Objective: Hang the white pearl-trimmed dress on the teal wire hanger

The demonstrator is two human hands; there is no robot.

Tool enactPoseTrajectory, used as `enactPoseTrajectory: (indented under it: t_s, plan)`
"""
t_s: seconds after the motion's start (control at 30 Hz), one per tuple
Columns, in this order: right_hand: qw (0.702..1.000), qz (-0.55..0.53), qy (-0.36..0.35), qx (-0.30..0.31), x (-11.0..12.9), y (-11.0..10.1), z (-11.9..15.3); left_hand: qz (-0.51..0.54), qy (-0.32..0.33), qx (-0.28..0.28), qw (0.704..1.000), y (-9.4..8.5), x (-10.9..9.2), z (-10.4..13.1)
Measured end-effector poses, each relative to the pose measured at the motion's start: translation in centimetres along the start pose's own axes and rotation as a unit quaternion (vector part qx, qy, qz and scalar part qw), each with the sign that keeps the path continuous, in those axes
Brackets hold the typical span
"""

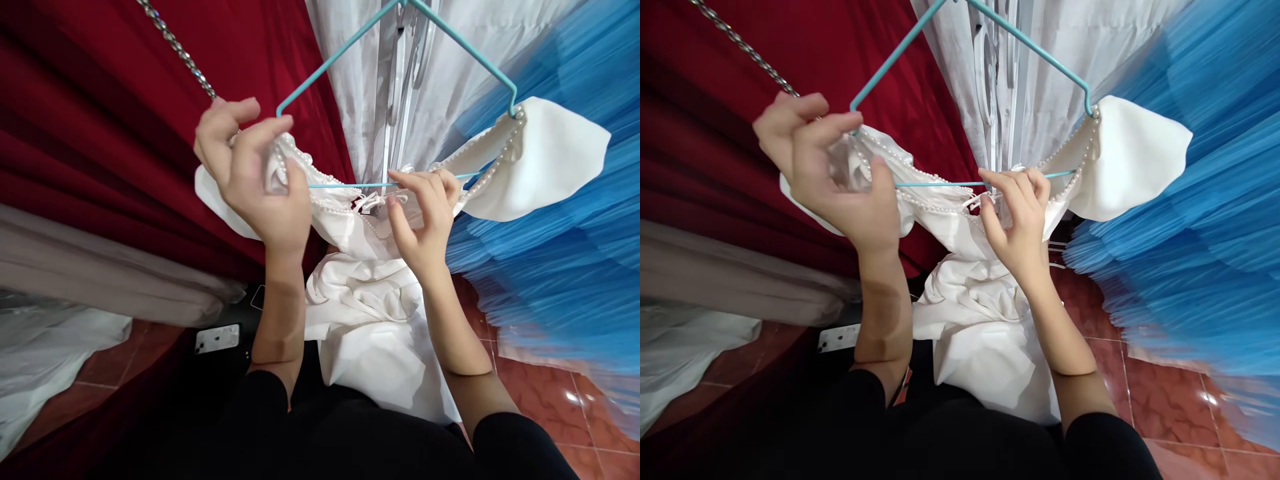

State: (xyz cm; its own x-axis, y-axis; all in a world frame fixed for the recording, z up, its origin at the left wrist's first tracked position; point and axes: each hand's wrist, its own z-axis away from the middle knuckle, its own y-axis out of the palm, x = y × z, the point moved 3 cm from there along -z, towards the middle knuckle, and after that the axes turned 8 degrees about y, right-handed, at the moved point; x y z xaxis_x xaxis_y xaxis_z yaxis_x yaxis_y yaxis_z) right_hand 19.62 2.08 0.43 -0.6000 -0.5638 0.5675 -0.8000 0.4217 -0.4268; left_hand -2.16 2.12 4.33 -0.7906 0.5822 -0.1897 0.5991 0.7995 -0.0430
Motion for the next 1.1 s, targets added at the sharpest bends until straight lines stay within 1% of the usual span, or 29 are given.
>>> enactPoseTrajectory:
  t_s: [0.1, 0.17, 0.2, 0.27, 0.33, 0.37, 0.4, 0.43, 0.47, 0.5, 0.53, 0.57, 0.6, 0.63, 0.7, 0.77, 0.8, 0.87, 0.9, 0.93, 1.03, 1.07, 1.1]
  plan:
    - [1.0, -0.006, -0.002, -0.002, -0.7, 0.1, -0.1, -0.008, -0.048, -0.017, 0.999, 0.0, 3.1, -1.1]
    - [1.0, -0.009, -0.007, 0.001, -1.1, 0.0, -0.1, 0.0, -0.065, -0.039, 0.997, -0.5, 5.2, -1.7]
    - [1.0, -0.009, -0.009, 0.003, -1.3, -0.1, -0.2, 0.005, -0.059, -0.063, 0.996, -1.0, 6.3, -1.8]
    - [1.0, -0.005, -0.016, 0.008, -1.3, -0.2, -0.2, 0.018, -0.026, -0.133, 0.991, -2.3, 8.7, -1.5]
    - [1.0, 0.004, -0.025, 0.018, -1.1, -0.2, -0.2, 0.031, -0.013, -0.182, 0.983, -3.8, 10.9, -0.2]
    - [0.999, 0.008, -0.03, 0.024, -0.8, -0.3, -0.2, 0.037, -0.015, -0.167, 0.985, -4.2, 11.6, 0.6]
    - [0.999, 0.011, -0.033, 0.031, -0.6, -0.3, -0.2, 0.035, -0.054, -0.131, 0.989, -4.4, 12.0, 1.5]
    - [0.999, 0.011, -0.035, 0.036, -0.4, -0.3, -0.1, 0.032, -0.083, -0.089, 0.992, -4.5, 11.9, 2.5]
    - [0.999, 0.009, -0.037, 0.038, -0.3, -0.3, -0.1, 0.031, -0.111, -0.033, 0.993, -4.3, 11.3, 3.3]
    - [0.999, 0.007, -0.039, 0.038, -0.2, -0.4, 0.0, 0.033, -0.126, 0.017, 0.991, -4.1, 10.2, 4.1]
    - [0.999, 0.005, -0.041, 0.035, -0.2, -0.4, 0.0, 0.033, -0.144, 0.036, 0.988, -4.0, 8.7, 4.7]
    - [0.999, 0.005, -0.042, 0.031, -0.2, -0.4, 0.0, 0.056, -0.17, 0.089, 0.98, -3.5, 7.0, 5.2]
    - [0.999, 0.007, -0.042, 0.027, -0.3, -0.4, 0.1, 0.086, -0.181, 0.17, 0.965, -2.9, 5.1, 5.5]
    - [0.999, 0.01, -0.041, 0.025, -0.4, -0.4, 0.1, 0.109, -0.157, 0.189, 0.963, -2.6, 3.1, 5.5]
    - [0.999, 0.015, -0.041, 0.027, -0.5, -0.3, 0.1, 0.155, -0.084, 0.216, 0.96, -2.0, -0.6, 4.9]
    - [0.998, 0.016, -0.044, 0.031, -0.5, -0.3, 0.1, 0.173, -0.017, 0.19, 0.966, -1.8, -3.3, 3.9]
    - [0.998, 0.016, -0.046, 0.032, -0.4, -0.3, 0.1, 0.169, 0.002, 0.161, 0.972, -1.8, -4.2, 3.2]
    - [0.998, 0.013, -0.047, 0.035, -0.3, -0.4, 0.1, 0.143, 0.018, 0.102, 0.984, -1.6, -5.1, 2.0]
    - [0.998, 0.011, -0.046, 0.038, -0.3, -0.5, 0.1, 0.127, 0.013, 0.091, 0.988, -1.4, -5.2, 1.5]
    - [0.998, 0.009, -0.046, 0.042, -0.3, -0.6, 0.0, 0.111, 0.0, 0.102, 0.989, -1.1, -5.1, 1.1]
    - [0.997, 0.015, -0.055, 0.051, -0.3, -0.9, 0.0, 0.077, -0.07, 0.206, 0.973, 0.1, -3.9, 1.0]
    - [0.997, 0.015, -0.058, 0.049, -0.4, -1.1, 0.0, 0.074, -0.089, 0.228, 0.967, 0.3, -3.6, 1.2]
    - [0.997, 0.01, -0.065, 0.036, -0.5, -1.5, 0.0, 0.074, -0.099, 0.238, 0.963, 0.5, -3.3, 1.4]
